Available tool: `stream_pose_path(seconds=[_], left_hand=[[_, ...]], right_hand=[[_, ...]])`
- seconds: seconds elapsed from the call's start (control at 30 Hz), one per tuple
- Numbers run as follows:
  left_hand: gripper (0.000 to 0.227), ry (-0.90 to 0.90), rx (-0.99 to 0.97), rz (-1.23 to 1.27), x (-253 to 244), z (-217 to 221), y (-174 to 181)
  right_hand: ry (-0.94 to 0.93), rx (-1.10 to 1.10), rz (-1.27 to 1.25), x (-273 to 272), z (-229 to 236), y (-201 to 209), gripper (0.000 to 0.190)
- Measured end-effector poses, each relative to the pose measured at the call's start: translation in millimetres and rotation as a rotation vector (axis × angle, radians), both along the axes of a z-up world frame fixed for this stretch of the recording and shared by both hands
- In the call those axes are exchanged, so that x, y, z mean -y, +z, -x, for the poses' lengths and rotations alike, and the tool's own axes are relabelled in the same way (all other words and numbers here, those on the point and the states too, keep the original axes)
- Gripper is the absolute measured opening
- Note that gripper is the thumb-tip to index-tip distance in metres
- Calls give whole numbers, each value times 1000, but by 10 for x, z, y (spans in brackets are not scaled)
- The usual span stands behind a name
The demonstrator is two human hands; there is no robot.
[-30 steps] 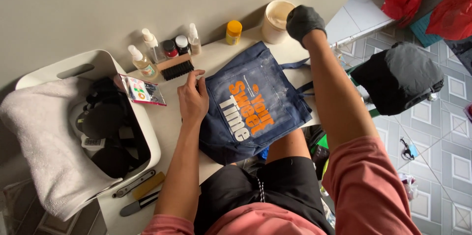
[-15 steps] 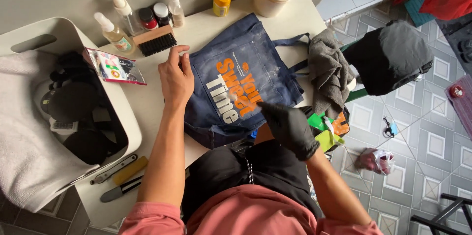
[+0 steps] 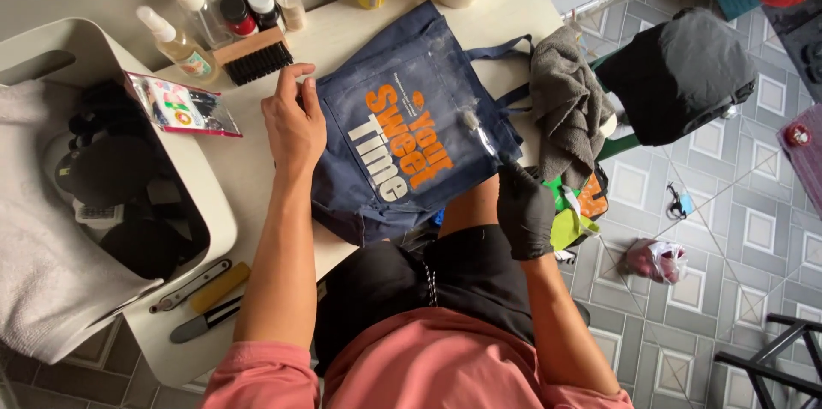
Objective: Cleaning a blue tote bag by applying a cleaning agent and wiping it with a cloth.
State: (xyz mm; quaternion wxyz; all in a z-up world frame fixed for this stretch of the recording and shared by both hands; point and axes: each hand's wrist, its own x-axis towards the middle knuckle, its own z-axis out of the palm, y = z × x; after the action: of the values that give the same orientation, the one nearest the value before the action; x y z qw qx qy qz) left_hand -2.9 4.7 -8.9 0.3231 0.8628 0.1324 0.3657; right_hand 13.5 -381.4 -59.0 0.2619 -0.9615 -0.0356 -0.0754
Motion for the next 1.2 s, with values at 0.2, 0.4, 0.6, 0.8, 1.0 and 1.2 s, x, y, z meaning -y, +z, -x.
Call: stream_pose_path(seconds=[0.2,0.4,0.6,0.8,1.0,1.2], left_hand=[[17,6,-5,4,27,9,0],[16,-14,6,-3,22,12,48],[16,-10,12,-11,17,11,10],[16,-10,-32,-1,27,32,13],[15,8,-40,-5,25,7,11],[16,-5,-27,-14,2,-1,-13]], right_hand=[[267,286,153,-464,341,485,16],[185,197,281,-253,-70,151,26],[199,-125,-123,-415,215,-159,28],[41,-126,-14,-143,185,217,28],[94,-223,-45,320,-63,248,26],[116,-305,-99,201,484,143,25]])
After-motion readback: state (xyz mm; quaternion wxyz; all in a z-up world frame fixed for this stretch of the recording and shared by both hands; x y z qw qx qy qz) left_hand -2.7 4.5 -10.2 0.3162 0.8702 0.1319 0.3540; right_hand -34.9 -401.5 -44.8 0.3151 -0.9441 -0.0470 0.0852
